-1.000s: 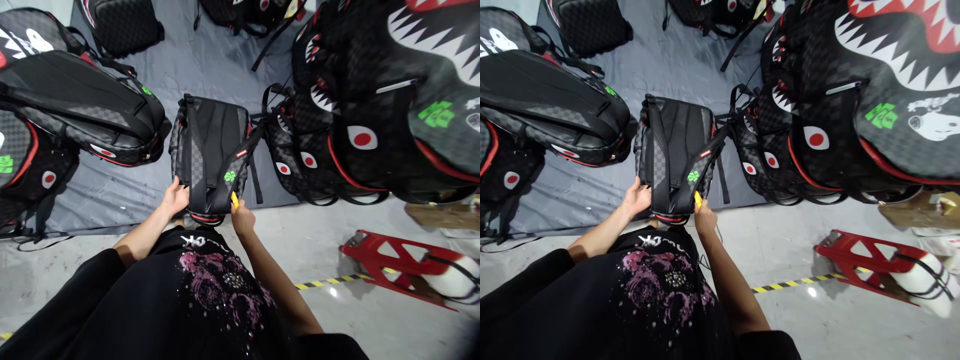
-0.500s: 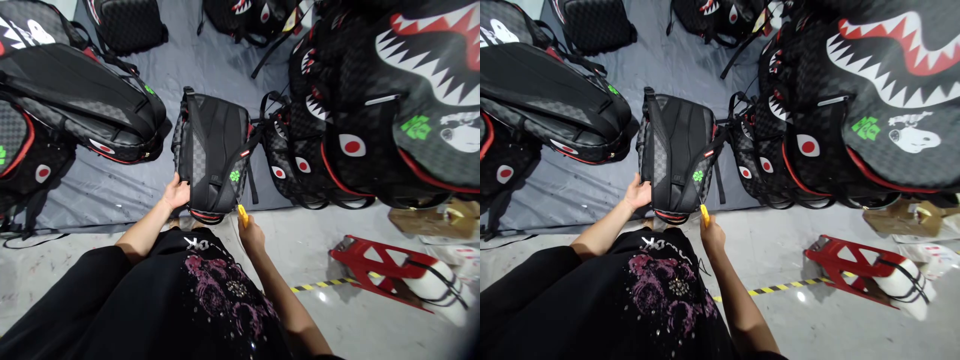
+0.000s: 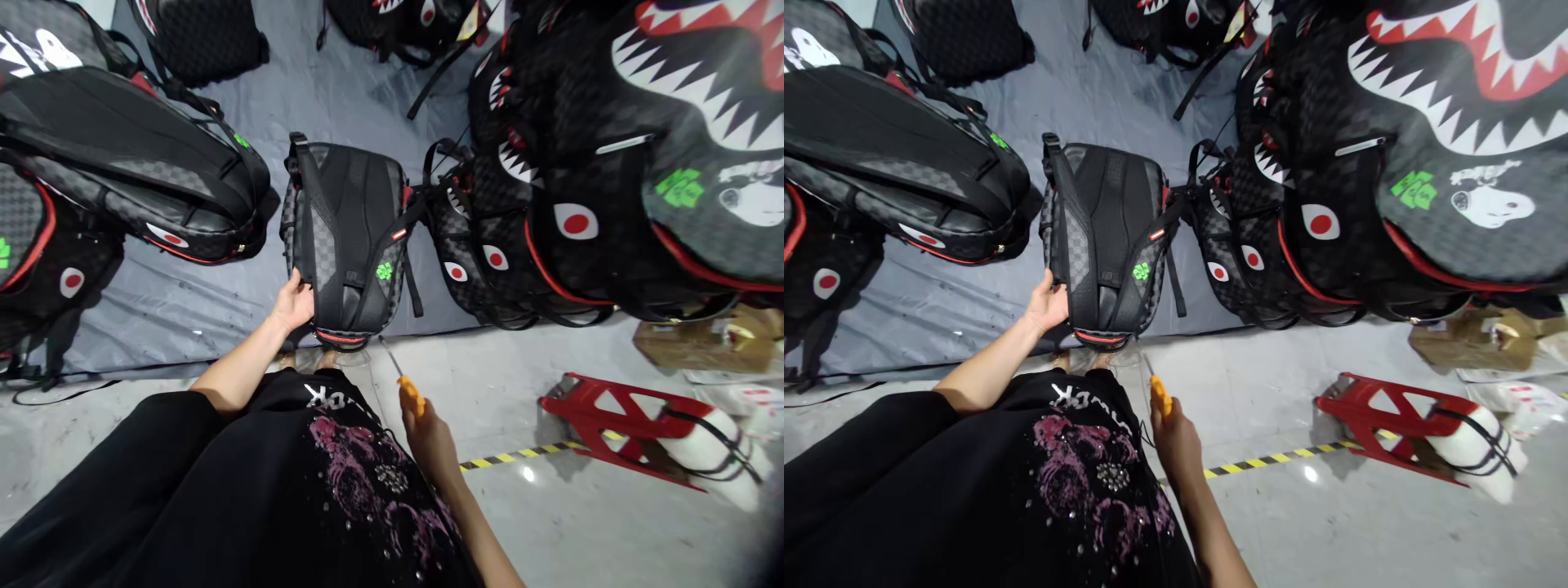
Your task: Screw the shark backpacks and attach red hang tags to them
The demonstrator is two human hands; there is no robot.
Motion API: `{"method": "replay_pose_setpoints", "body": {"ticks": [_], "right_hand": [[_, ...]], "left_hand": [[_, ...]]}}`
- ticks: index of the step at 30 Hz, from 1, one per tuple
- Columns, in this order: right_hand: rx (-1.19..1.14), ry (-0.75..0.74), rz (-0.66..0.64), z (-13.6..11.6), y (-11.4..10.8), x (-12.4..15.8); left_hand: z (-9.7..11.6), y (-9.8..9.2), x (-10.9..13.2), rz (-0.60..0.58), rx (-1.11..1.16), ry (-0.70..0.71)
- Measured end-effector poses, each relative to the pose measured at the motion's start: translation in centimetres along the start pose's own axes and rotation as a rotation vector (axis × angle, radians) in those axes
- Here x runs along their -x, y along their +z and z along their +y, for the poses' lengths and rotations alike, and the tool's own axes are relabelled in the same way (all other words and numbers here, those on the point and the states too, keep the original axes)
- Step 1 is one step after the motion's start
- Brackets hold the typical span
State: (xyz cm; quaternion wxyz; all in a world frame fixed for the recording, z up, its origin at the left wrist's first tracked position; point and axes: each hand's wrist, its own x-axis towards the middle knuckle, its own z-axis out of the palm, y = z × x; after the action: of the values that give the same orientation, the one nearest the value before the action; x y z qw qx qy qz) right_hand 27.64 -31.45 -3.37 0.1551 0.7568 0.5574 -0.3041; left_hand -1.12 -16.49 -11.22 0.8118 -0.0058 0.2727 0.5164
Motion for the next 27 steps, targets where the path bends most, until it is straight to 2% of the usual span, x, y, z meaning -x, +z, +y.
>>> {"method": "replay_pose_setpoints", "body": {"ticks": [3,5,7,8,9,10,11,12,13,14,16,17,20,23,25,27], "right_hand": [[0.024,-0.063,-0.094,-1.5,1.2,0.7],[0.080,-0.105,-0.089,-2.8,1.7,-0.1],[0.136,-0.085,-0.064,-3.5,1.8,-0.9],[0.151,-0.067,-0.051,-3.6,1.8,-1.2],[0.150,-0.057,-0.042,-3.6,1.8,-1.3],[0.136,-0.060,-0.049,-3.4,1.9,-1.4],[0.110,-0.077,-0.068,-3.2,1.9,-1.4],[0.079,-0.101,-0.094,-2.9,2.0,-1.5],[0.051,-0.119,-0.117,-2.6,2.1,-1.6],[0.035,-0.124,-0.129,-2.3,2.2,-1.8],[0.045,-0.107,-0.101,-1.7,2.1,-2.6],[0.056,-0.100,-0.072,-1.5,2.0,-3.0],[0.022,-0.119,-0.027,-1.0,2.2,-4.1],[-0.058,-0.124,-0.003,-0.6,3.2,-4.5],[-0.096,-0.150,0.058,-0.4,4.0,-4.6],[-0.148,-0.204,0.171,-0.3,4.3,-4.8]], "left_hand": [[0.1,0.3,-0.2,-0.020,-0.026,0.003],[0.3,0.7,-0.1,-0.018,-0.114,-0.015],[0.5,1.5,0.7,0.044,-0.310,-0.064],[0.4,2.0,1.4,0.126,-0.460,-0.061],[0.1,2.5,2.2,0.233,-0.643,-0.007],[-0.5,3.0,3.0,0.337,-0.852,0.106],[-1.3,3.4,3.8,0.411,-1.071,0.268],[-2.4,3.7,4.4,0.420,-1.292,0.462],[-3.7,3.9,4.7,0.333,-1.505,0.627],[-5.0,3.9,4.6,0.171,-1.700,0.717],[-7.1,3.6,3.2,-0.094,-1.985,0.729],[-7.9,3.4,2.1,-0.168,-2.082,0.702],[-9.0,2.8,-1.0,-0.205,-2.288,0.634],[-9.1,2.9,-2.6,-0.220,-2.426,0.595],[-8.7,3.6,-3.1,-0.248,-2.401,0.595],[-7.9,5.3,-3.7,-0.233,-2.304,0.638]]}}
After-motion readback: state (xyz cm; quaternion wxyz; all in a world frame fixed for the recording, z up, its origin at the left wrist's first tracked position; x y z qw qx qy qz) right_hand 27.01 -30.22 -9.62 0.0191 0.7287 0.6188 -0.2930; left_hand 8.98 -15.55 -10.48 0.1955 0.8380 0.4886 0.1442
